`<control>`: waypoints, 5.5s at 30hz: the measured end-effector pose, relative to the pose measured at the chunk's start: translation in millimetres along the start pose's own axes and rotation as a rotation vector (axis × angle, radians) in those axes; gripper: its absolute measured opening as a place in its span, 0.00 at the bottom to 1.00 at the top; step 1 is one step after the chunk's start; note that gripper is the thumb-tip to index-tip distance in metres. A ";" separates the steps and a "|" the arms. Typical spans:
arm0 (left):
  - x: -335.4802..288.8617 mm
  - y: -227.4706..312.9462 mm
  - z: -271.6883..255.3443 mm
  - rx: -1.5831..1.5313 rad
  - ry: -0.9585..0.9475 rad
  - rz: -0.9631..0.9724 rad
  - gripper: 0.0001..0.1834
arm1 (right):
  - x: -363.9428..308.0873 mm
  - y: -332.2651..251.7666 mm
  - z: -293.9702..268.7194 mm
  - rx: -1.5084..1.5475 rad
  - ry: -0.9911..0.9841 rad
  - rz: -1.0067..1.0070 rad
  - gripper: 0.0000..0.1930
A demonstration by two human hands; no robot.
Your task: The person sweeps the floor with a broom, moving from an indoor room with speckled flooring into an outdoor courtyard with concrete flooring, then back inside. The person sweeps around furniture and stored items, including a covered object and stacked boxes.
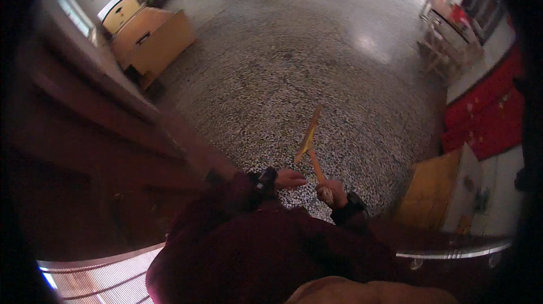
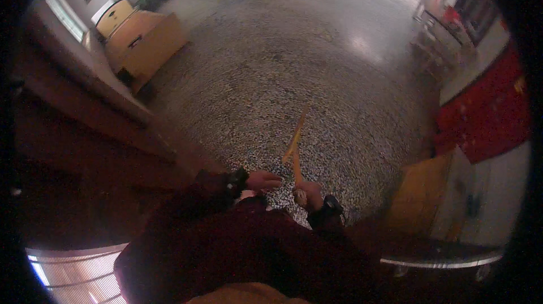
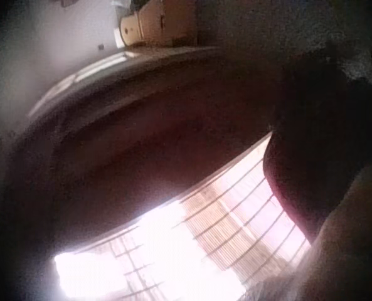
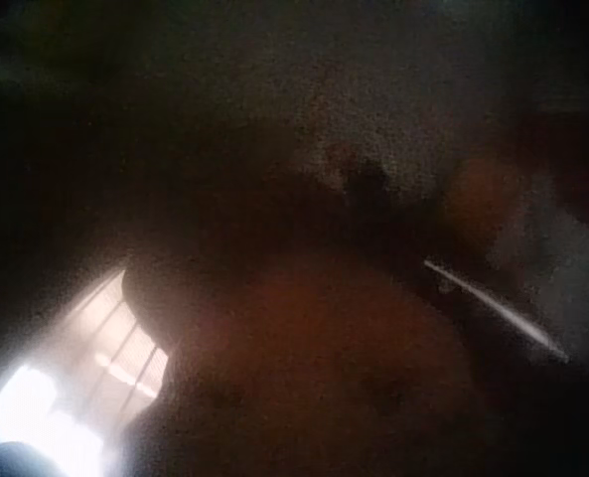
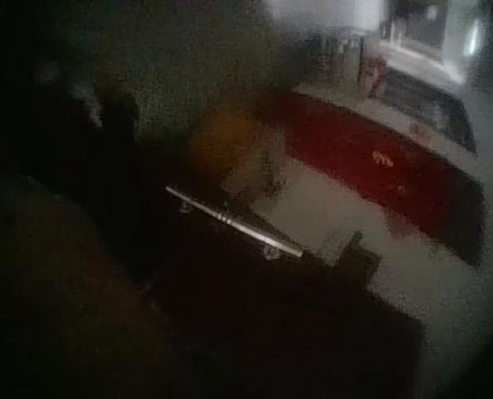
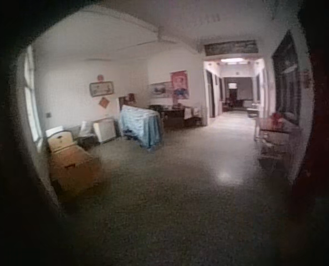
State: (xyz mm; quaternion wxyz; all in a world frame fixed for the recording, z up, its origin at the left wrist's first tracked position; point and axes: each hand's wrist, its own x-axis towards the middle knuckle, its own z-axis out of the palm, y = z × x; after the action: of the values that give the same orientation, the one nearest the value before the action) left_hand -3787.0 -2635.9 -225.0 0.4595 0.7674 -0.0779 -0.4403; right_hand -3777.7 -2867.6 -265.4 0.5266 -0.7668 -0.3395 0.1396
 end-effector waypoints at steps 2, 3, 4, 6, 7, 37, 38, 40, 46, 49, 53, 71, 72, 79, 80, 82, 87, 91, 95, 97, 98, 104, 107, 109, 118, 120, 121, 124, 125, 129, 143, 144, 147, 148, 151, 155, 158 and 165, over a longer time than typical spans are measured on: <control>6.1 2.1 -5.7 -0.267 0.021 -0.055 0.25 | 35.4 -9.4 -2.2 0.067 -0.027 0.045 0.05; 7.1 3.8 -12.2 -0.431 0.009 -0.062 0.25 | 53.9 -16.5 -7.0 -0.042 -0.041 -0.044 0.05; 12.1 4.2 -22.3 -0.594 -0.010 -0.060 0.25 | 73.2 -20.3 -11.3 -0.071 -0.084 -0.040 0.05; 17.2 4.6 -53.6 -0.590 -0.020 0.095 0.27 | 115.6 -32.4 -15.9 -0.143 -0.168 -0.031 0.10; 22.2 5.0 -71.6 -0.535 -0.021 0.224 0.29 | 140.0 -35.1 -16.0 -0.087 -0.140 -0.109 0.10; -2.0 -103.3 -372.5 -1.220 0.711 0.485 0.14 | 542.4 -22.9 30.6 0.920 -0.754 0.676 0.15; -14.1 -118.4 -373.9 -1.635 0.629 0.362 0.14 | 549.0 -22.7 41.1 0.895 -0.737 0.719 0.15; -18.7 -143.0 -384.8 -1.770 0.622 0.234 0.14 | 564.3 -9.8 40.0 0.880 -0.731 0.762 0.16; -51.0 -223.1 -393.2 -0.256 1.268 0.588 0.13 | 598.9 9.3 74.8 0.776 -0.783 0.713 0.16; -70.2 -243.1 -410.6 -0.318 1.360 0.880 0.12 | 626.6 10.9 96.6 0.671 -0.796 0.681 0.16; -113.5 -267.0 -451.4 -1.312 1.173 0.667 0.12 | 666.9 -7.1 117.0 0.784 -0.628 0.923 0.15; -265.3 -386.2 -593.5 -1.326 1.555 -0.062 0.05 | 792.9 15.6 223.3 0.897 -0.493 1.110 0.09; -270.3 -397.7 -601.3 -1.326 1.590 -0.072 0.06 | 802.2 20.8 234.9 1.022 -0.548 1.100 0.06; -314.8 -440.3 -649.2 -1.215 1.535 0.413 0.16 | 892.4 49.0 266.8 0.898 -0.522 1.192 0.07; -325.1 -443.8 -660.1 -1.320 1.453 0.502 0.16 | 906.5 47.0 277.2 0.902 -0.456 1.193 0.08; -329.9 -448.2 -685.5 -1.248 1.579 0.497 0.14 | 931.8 46.0 291.4 0.953 -0.349 1.164 0.09; -346.4 -468.6 -731.0 -0.666 1.643 0.005 0.11 | 988.5 52.9 305.8 0.893 -0.477 1.143 0.07; -360.4 -505.4 -746.7 -0.555 1.775 -0.026 0.09 | 1014.3 50.0 326.4 0.894 -0.351 1.243 0.06; -370.5 -568.8 -764.6 -1.398 1.738 0.462 0.10 | 1034.4 45.8 341.4 0.966 -0.365 1.273 0.06; -379.0 -605.3 -772.1 -1.678 1.692 0.402 0.08 | 1041.1 41.9 351.4 0.929 -0.310 1.188 0.06; -386.0 -623.9 -778.8 -1.814 1.651 0.384 0.08 | 1043.2 38.3 359.7 0.913 -0.280 1.145 0.06; -417.9 -726.9 -794.0 -0.536 1.665 -0.180 0.07 | 1052.7 -1.4 397.0 0.735 -0.279 1.023 0.07; -426.5 -782.6 -797.6 -0.994 1.531 0.038 0.07 | 1058.3 -23.0 421.9 0.633 -0.336 0.940 0.07; -441.7 -811.5 -813.7 -1.499 1.025 0.345 0.07 | 1061.0 -32.8 437.2 0.645 -0.340 0.947 0.07; -484.6 -752.4 -831.7 -0.418 1.449 -0.385 0.06 | 1064.5 -16.7 488.9 0.939 -0.180 1.227 0.06; -486.6 -749.0 -837.2 -0.718 1.531 -0.166 0.06 | 1062.4 -1.0 493.0 0.865 -0.171 1.281 0.07; -486.1 -750.6 -839.7 -0.868 1.562 -0.053 0.06 | 1060.9 7.4 495.7 0.583 -0.293 0.929 0.06; -486.3 -764.2 -844.1 -0.657 1.501 -0.322 0.07 | 1059.2 23.6 504.1 0.032 -0.483 0.150 0.06; -486.7 -768.6 -844.3 -0.473 1.437 -0.503 0.06 | 1059.5 25.1 505.3 0.015 -0.495 0.126 0.06; -492.3 -781.8 -849.4 -0.562 1.464 -0.345 0.07 | 1064.2 8.4 509.9 -0.154 -0.539 0.159 0.06; -477.3 -811.4 -858.0 -0.834 1.345 -0.328 0.09 | 1058.5 -8.4 509.3 -0.538 -0.621 -0.086 0.03; -475.1 -814.4 -858.7 -0.852 1.330 -0.332 0.09 | 1056.1 -6.9 511.3 -0.560 -0.621 -0.063 0.04; -469.8 -821.3 -862.5 -0.913 1.285 -0.344 0.10 | 1050.7 -6.3 515.7 -0.699 -0.570 -0.090 0.04; -468.7 -823.3 -862.2 -0.935 1.263 -0.346 0.10 | 1049.2 -7.7 516.9 -0.504 -0.542 0.037 0.03; -467.1 -829.2 -863.1 -1.016 1.197 -0.360 0.11 | 1046.8 -17.1 518.4 -0.110 -0.433 0.350 0.03; -463.4 -839.4 -853.5 -1.162 1.065 -0.399 0.11 | 1046.1 -33.6 514.6 -0.521 -0.614 0.240 0.03; -459.4 -849.6 -839.9 -1.288 0.941 -0.445 0.12 | 1045.0 -38.8 516.0 -0.599 -0.651 0.238 0.04; -452.3 -869.4 -810.7 -1.479 0.713 -0.544 0.13 | 1029.5 -16.5 523.2 -0.519 -0.463 -0.017 0.05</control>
State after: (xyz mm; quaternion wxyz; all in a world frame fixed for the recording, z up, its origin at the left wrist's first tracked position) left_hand -3700.3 -1391.0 -470.5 0.7167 0.3555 0.5638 -0.2053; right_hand -3330.8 -1803.9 -315.3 0.2244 -0.8201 -0.4807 0.2144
